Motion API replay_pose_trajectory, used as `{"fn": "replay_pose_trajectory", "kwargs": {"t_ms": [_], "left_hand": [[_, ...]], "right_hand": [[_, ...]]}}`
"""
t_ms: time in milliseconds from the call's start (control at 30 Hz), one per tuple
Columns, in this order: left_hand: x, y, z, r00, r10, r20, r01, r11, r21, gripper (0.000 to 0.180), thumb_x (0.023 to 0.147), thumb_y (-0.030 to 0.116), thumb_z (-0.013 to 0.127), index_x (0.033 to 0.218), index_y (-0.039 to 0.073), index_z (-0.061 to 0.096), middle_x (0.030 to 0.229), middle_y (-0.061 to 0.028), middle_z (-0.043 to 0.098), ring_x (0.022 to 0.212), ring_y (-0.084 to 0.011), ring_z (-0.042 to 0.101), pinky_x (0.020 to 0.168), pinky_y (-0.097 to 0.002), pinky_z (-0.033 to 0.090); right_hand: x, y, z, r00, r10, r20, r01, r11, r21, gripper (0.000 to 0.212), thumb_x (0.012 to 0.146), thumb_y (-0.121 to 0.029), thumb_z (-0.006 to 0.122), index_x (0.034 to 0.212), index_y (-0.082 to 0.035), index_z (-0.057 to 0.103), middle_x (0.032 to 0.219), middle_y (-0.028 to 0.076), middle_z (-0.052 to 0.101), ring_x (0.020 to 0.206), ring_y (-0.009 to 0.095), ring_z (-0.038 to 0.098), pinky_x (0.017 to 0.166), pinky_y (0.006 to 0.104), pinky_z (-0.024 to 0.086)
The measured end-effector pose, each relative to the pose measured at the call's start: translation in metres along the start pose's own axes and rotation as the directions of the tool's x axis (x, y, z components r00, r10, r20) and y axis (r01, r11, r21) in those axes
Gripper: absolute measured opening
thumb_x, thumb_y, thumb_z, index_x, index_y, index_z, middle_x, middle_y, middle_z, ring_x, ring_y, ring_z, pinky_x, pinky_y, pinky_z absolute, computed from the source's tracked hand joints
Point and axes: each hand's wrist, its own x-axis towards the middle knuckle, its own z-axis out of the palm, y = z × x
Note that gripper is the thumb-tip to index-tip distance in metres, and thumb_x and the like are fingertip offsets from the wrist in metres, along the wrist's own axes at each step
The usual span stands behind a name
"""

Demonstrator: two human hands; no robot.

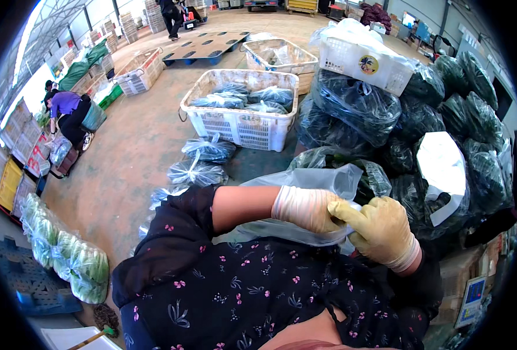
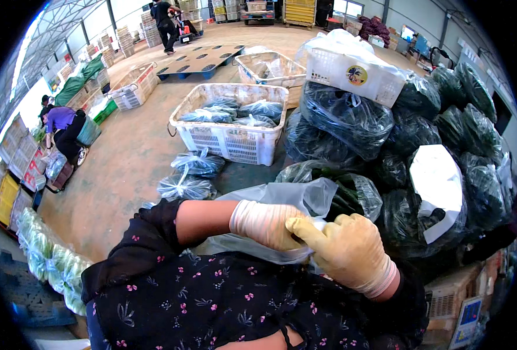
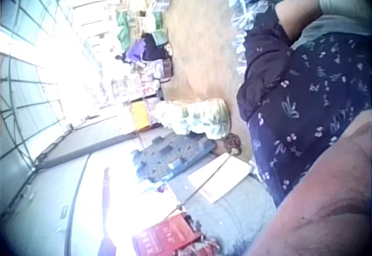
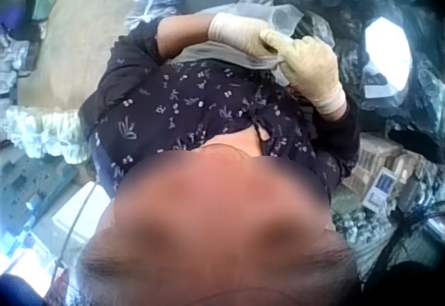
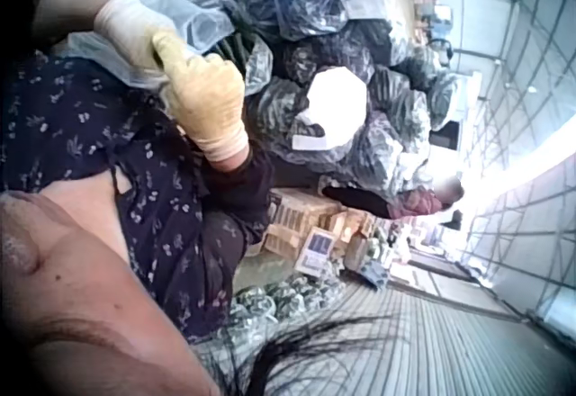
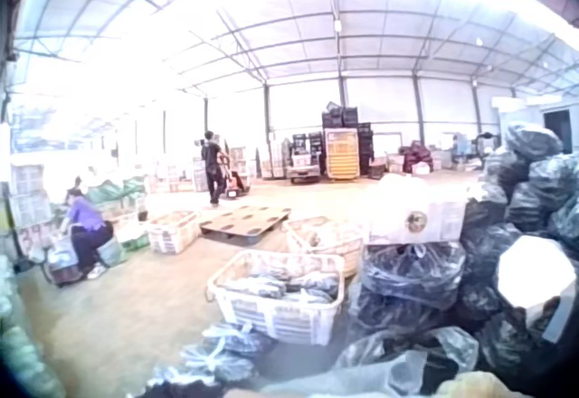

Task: The person picks up cucumbers from a large bag, places them into smaller plastic bags, ties the bags closed, and sets them into a crate.

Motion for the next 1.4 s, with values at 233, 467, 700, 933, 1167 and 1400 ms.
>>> {"fn": "replay_pose_trajectory", "kwargs": {"t_ms": [233,467,700,933,1167,1400], "left_hand": [[-0.07,-0.044,-0.007,0.707,-0.681,-0.191,0.497,0.671,-0.55,0.029,0.088,0.012,0.056,0.114,0.005,0.064,0.086,-0.0151,0.067,0.079,-0.0291,0.067,0.077,-0.04,0.053],[-0.057,-0.012,0.005,0.886,-0.454,-0.092,0.422,0.712,0.562,0.043,0.086,0.041,0.058,0.08,0.0,0.069,0.089,-0.0211,0.064,0.088,-0.0395,0.062,0.081,-0.0474,0.051],[-0.078,-0.032,-0.003,0.719,-0.652,-0.24,0.408,0.676,-0.613,0.023,0.089,0.02,0.064,0.087,-0.001,0.071,0.083,-0.0073,0.067,0.066,-0.0125,0.059,0.062,-0.025,0.049],[-0.059,0.01,0.013,0.867,-0.496,-0.049,0.256,0.527,-0.81,0.031,0.092,0.015,0.06,0.114,-0.005,0.067,0.108,-0.0166,0.07,0.097,-0.0225,0.067,0.091,-0.0341,0.051],[-0.04,0.02,0.01,0.865,-0.502,0.015,0.406,0.682,-0.608,0.028,0.089,0.017,0.065,0.112,0.003,0.071,0.1,-0.0066,0.069,0.094,-0.0153,0.064,0.085,-0.0295,0.05],[-0.063,-0.022,-0.048,0.779,-0.589,-0.215,0.465,0.773,-0.431,0.032,0.082,0.016,0.077,0.107,0.004,0.063,0.099,-0.0024,0.064,0.086,-0.0083,0.058,0.077,-0.0252,0.048]], "right_hand": [[-0.119,0.018,0.084,0.715,0.658,0.236,-0.641,0.484,0.596,0.019,0.071,-0.008,0.074,0.09,-0.007,0.072,0.075,0.01,0.067,0.063,0.024,0.064,0.061,0.0342,0.051],[-0.089,0.007,0.045,0.875,0.484,0.018,-0.457,0.813,0.361,0.013,0.071,-0.014,0.077,0.081,-0.008,0.071,0.072,0.01,0.064,0.068,0.029,0.061,0.063,0.0386,0.048],[-0.114,0.022,0.081,0.88,0.468,0.08,-0.449,0.766,0.461,0.017,0.081,-0.018,0.073,0.082,-0.002,0.072,0.074,0.011,0.067,0.07,0.026,0.063,0.063,0.0378,0.048],[-0.07,-0.008,0.07,0.838,0.405,0.365,-0.047,-0.613,0.789,0.077,0.083,-0.02,0.075,0.143,0.007,0.034,0.133,0.02,0.052,0.119,0.027,0.056,0.101,0.0396,0.045],[-0.029,0.001,0.086,0.901,0.118,0.416,-0.28,-0.574,0.769,0.098,0.077,-0.02,0.08,0.154,-0.004,0.021,0.152,0.014,0.036,0.134,0.026,0.044,0.111,0.0405,0.036],[-0.033,0.002,0.103,0.921,0.078,0.381,-0.385,0.336,0.86,0.028,0.088,-0.008,0.069,0.115,-0.002,0.066,0.1,0.001,0.068,0.085,0.008,0.058,0.078,0.0255,0.049]]}}
